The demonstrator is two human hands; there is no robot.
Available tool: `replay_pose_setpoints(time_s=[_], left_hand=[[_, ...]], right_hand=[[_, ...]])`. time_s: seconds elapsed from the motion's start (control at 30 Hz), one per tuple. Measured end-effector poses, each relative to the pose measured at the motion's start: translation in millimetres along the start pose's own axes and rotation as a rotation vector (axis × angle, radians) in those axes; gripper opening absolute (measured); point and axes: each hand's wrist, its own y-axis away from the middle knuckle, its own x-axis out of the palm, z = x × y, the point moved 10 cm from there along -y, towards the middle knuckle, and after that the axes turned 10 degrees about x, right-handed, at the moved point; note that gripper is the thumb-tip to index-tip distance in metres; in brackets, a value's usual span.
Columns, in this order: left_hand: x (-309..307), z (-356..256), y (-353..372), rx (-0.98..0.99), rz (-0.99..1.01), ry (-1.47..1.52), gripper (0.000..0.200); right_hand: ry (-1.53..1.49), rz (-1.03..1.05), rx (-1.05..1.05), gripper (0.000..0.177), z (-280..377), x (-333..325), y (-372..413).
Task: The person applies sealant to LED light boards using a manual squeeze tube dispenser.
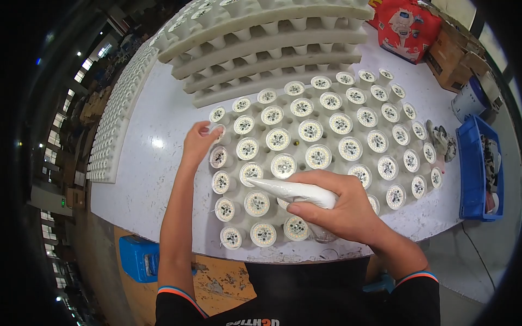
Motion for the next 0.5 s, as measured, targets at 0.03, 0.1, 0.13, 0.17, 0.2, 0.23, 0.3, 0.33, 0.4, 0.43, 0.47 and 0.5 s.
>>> replay_pose_setpoints(time_s=[0.03, 0.1, 0.13, 0.17, 0.2, 0.23, 0.3, 0.33, 0.4, 0.43, 0.47, 0.5], left_hand=[[-8.9, 0.3, -8.1, 0.003, -0.073, -0.017, 0.051], [-18.5, 6.6, -26.2, -0.006, -0.178, -0.005, 0.042], [-13.5, 11.3, -37.1, -0.013, -0.138, -0.029, 0.039], [-8.5, 15.4, -47.5, -0.021, -0.098, -0.051, 0.035], [-4.5, 15.5, -55.6, -0.028, -0.058, -0.072, 0.032], [-1.0, 19.0, -61.5, -0.073, -0.026, -0.114, 0.03], [6.9, 23.5, -72.4, -0.159, 0.038, -0.196, 0.026], [8.9, 23.3, -77.2, -0.171, 0.054, -0.223, 0.025], [11.6, 24.6, -85.0, -0.197, 0.084, -0.281, 0.024], [13.9, 24.3, -87.6, -0.192, 0.093, -0.289, 0.023], [16.1, 24.5, -89.7, -0.188, 0.102, -0.299, 0.022], [17.9, 25.5, -92.0, -0.183, 0.11, -0.308, 0.021]], right_hand=[[-0.009, -0.004, 0.006, 0.038, -1.5, -1.2, -0.8], [-0.023, -0.012, 0.017, 0.037, -2.7, -2.8, -1.6], [-0.018, -0.015, 0.016, 0.037, -2.1, -3.0, -1.8], [-0.013, -0.018, 0.015, 0.037, -1.3, -3.3, -1.6], [-0.007, -0.022, 0.015, 0.037, -0.9, -3.6, -1.2], [0.0, -0.025, 0.002, 0.036, 0.0, -3.7, 0.1], [0.014, -0.035, -0.026, 0.036, 2.1, -5.5, 1.7], [-0.004, -0.047, -0.004, 0.036, 1.9, -7.2, 1.6], [-0.042, -0.067, 0.038, 0.038, 3.2, -9.5, 1.3], [-0.045, -0.072, 0.037, 0.038, 2.9, -10.1, 1.4], [-0.048, -0.076, 0.037, 0.038, 2.2, -10.3, 1.3], [-0.051, -0.079, 0.035, 0.038, 1.7, -10.7, 0.9]])
